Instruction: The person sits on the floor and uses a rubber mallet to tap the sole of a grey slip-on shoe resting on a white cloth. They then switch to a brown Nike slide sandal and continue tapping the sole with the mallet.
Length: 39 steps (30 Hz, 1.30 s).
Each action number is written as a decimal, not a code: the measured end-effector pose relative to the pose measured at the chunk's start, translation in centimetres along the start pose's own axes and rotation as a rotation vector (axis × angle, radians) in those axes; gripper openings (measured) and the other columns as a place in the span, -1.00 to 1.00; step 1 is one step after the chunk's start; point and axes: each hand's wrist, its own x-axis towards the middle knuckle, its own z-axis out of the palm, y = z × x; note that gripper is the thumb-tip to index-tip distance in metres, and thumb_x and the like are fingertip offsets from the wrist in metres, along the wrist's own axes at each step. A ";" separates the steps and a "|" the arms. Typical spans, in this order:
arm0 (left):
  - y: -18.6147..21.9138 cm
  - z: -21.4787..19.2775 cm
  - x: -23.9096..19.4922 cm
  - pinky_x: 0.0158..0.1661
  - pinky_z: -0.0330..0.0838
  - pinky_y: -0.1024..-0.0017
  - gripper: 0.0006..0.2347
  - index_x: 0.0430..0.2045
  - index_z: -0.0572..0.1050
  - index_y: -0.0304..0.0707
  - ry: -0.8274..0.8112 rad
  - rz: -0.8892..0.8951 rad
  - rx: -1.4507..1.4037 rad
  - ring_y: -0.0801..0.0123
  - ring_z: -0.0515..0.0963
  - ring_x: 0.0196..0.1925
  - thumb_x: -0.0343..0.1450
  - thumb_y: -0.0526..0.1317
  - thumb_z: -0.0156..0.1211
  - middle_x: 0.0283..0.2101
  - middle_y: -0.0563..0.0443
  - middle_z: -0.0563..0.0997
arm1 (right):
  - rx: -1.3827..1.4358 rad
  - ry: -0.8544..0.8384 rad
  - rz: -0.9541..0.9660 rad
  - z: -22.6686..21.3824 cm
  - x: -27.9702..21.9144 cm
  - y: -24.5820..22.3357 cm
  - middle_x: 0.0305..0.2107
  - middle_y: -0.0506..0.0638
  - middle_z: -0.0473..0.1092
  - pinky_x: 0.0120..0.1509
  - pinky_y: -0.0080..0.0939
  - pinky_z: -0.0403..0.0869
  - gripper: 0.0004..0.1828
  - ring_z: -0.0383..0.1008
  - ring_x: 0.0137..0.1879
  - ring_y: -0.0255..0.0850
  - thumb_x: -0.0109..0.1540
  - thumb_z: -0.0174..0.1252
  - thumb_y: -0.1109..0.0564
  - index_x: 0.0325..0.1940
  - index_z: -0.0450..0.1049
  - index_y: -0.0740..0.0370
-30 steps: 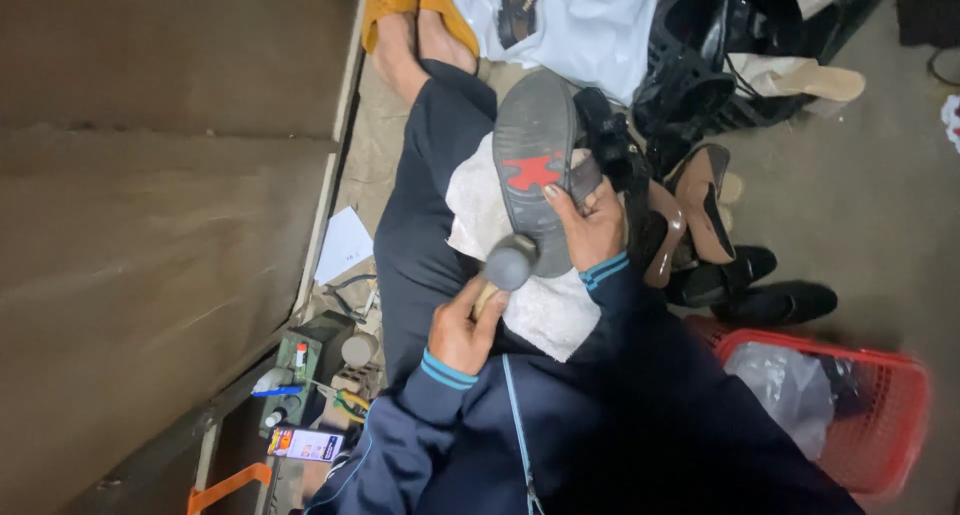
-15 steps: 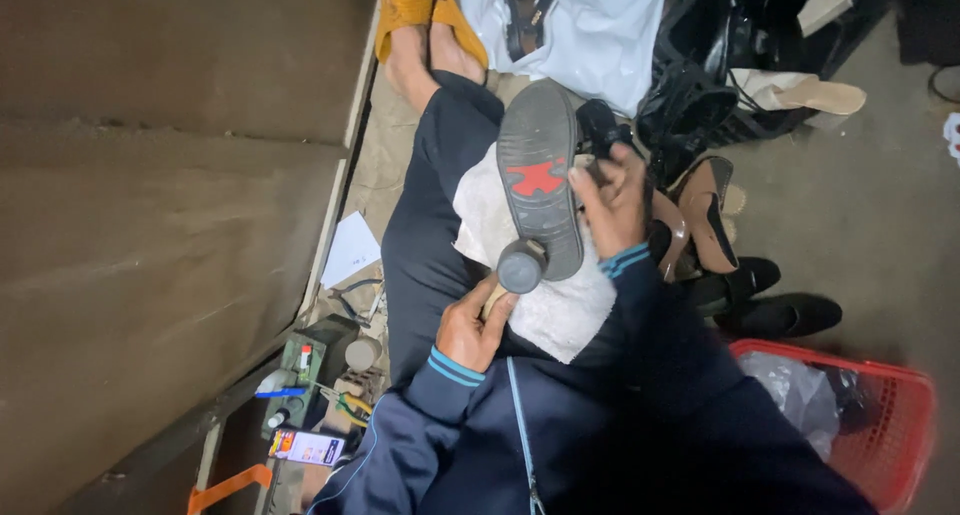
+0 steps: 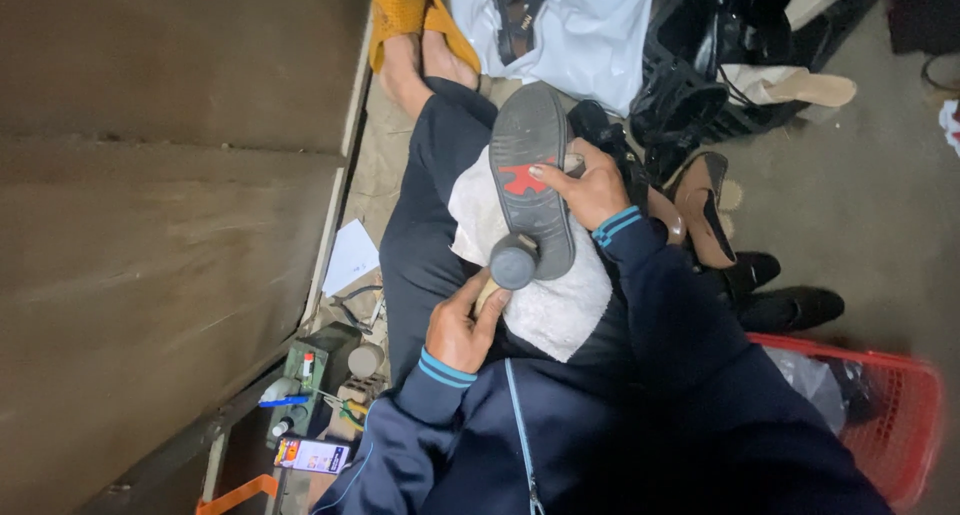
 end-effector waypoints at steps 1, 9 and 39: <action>-0.9 0.3 -0.3 -0.04 0.57 0.03 -0.67 0.02 0.57 -0.43 -0.010 0.000 -0.002 -0.17 0.63 0.03 0.43 -0.20 0.29 -0.06 -0.36 0.67 | -0.001 0.006 0.008 0.3 -0.3 0.6 -0.02 0.40 0.44 0.21 0.11 0.46 -0.02 0.48 0.16 0.21 0.08 0.51 -0.30 0.23 0.38 0.55; -1.7 0.2 -1.1 -0.08 0.58 0.03 -0.70 -0.01 0.59 -0.40 0.022 0.016 0.009 -0.18 0.63 0.01 0.41 -0.25 0.29 -0.10 -0.35 0.69 | 0.185 0.305 -0.012 1.1 -2.5 -0.4 -0.33 0.16 0.44 0.01 -0.03 0.47 -0.32 0.49 -0.14 -0.04 0.11 0.52 -0.23 -0.02 0.50 0.37; -0.3 0.8 -0.6 -0.05 0.58 0.08 -0.67 0.01 0.57 -0.41 0.017 0.042 0.033 -0.15 0.64 0.01 0.44 -0.16 0.29 -0.07 -0.35 0.67 | 0.226 0.271 0.081 0.5 -1.6 1.1 -0.43 -0.19 0.52 -0.12 -0.30 0.45 -0.67 0.47 -0.24 -0.37 0.15 0.45 -0.23 -0.21 0.58 -0.06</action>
